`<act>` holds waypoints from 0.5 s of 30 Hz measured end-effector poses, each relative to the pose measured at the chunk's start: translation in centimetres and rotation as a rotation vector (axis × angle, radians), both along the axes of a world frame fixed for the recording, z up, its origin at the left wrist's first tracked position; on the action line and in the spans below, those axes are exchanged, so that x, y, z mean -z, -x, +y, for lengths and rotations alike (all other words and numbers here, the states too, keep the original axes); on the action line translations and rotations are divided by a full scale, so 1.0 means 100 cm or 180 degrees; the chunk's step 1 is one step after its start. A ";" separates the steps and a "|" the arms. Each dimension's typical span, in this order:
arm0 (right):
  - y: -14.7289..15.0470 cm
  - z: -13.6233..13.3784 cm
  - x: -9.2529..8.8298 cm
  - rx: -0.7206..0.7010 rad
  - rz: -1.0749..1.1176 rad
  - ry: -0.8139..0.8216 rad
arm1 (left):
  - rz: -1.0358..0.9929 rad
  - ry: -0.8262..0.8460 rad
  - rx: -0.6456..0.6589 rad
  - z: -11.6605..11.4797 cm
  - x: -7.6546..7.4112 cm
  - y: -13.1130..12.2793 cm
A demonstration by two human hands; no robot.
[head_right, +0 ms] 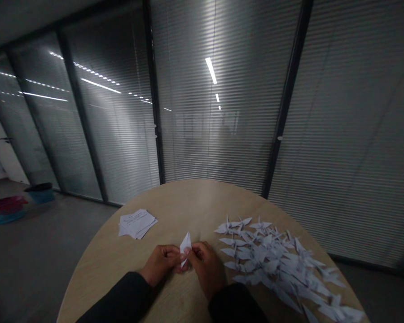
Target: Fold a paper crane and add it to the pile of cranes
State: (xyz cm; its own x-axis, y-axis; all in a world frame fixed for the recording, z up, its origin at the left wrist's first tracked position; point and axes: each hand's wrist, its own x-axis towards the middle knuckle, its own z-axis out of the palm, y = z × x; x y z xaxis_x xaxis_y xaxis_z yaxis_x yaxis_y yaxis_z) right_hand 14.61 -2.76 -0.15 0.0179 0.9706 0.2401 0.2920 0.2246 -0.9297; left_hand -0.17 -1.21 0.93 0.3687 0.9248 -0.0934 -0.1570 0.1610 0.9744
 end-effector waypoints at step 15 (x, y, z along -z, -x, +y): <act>-0.006 0.002 0.005 0.0128 0.0093 0.0375 | 0.0183 -0.0047 0.0158 -0.009 -0.010 -0.005</act>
State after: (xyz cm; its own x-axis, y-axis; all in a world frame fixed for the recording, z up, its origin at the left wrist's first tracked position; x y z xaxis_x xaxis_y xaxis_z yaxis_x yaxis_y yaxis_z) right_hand 15.24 -2.59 -0.65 0.0625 0.9904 0.1233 0.2711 0.1020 -0.9571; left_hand 0.32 -2.13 1.97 0.4085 0.9070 -0.1024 -0.0929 0.1529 0.9839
